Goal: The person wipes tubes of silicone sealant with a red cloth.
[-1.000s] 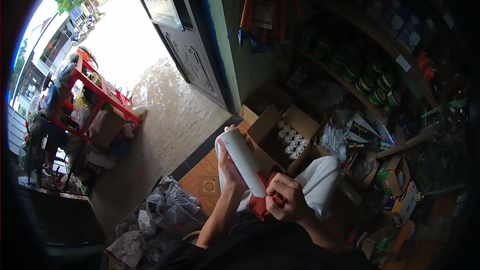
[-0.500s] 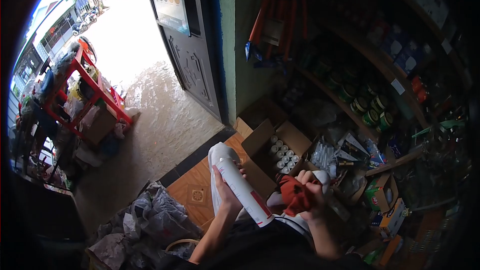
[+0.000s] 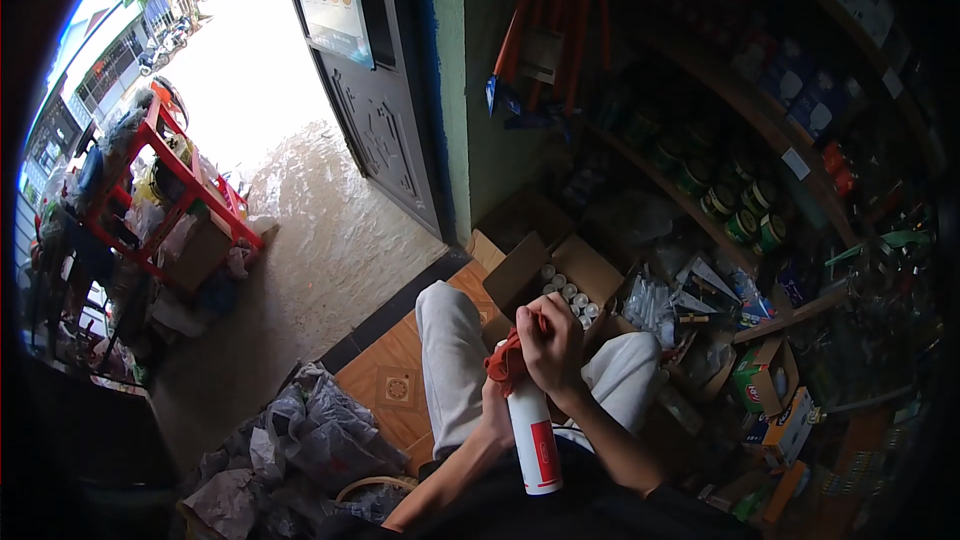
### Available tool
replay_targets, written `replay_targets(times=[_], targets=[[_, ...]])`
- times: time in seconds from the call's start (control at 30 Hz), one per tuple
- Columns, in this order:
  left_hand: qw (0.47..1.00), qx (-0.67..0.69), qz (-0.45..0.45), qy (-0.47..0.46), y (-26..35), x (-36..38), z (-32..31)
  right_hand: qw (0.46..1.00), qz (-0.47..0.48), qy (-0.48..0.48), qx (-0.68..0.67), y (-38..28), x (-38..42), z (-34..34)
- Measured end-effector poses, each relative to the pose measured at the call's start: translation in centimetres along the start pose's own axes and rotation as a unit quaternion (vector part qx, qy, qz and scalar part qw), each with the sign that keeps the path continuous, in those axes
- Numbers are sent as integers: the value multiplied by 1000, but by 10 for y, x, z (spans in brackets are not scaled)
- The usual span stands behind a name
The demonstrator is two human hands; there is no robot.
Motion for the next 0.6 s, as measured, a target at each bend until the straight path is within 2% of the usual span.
replay_targets(times=[0.03,0.1,0.13,0.2,0.23,0.27,0.3,0.37,0.4,0.43,0.5,0.57,0.6], targets=[[1000,15,-12,-24,-3,-4,3,1000,-15,-20,19,1,-2,-2],[995,39,-86,35,4,-10,-8,995,-39,-75,49,3,5,-4],[989,53,-122,66,7,-11,-17,993,-22,-101,52,8,15,-4],[989,91,-112,-35,14,-13,-24,988,-23,-147,45,11,36,4],[994,53,-80,53,16,-17,-14,984,-15,-166,56,13,47,10],[991,18,-104,82,21,-23,0,978,-34,-196,55,5,57,18],[991,-10,-119,52,28,-30,10,971,-55,-225,52,-2,68,25],[991,50,-119,-33,43,-35,24,967,-48,-250,26,2,88,36],[990,6,-137,15,51,-34,9,957,-80,-278,-4,4,92,44],[983,-60,-170,23,56,-35,-10,953,-72,-292,-23,10,92,53],[954,-197,-223,37,64,-37,-41,963,-73,-260,1,14,84,74],[878,-430,-208,-21,69,-36,-54,977,-90,-189,27,8,68,100],[789,-567,-224,-77,67,-36,-74,982,-71,-170,37,0,58,113]])
Point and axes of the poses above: each hand's wrist, its own x-axis away from the middle knuckle, its own z-axis out of the back of the hand, y = z × x, the point moved 3 cm from there along -x, towards the middle knuckle, and after that the axes turned 7 degrees about -z, right-handed, at the moved point
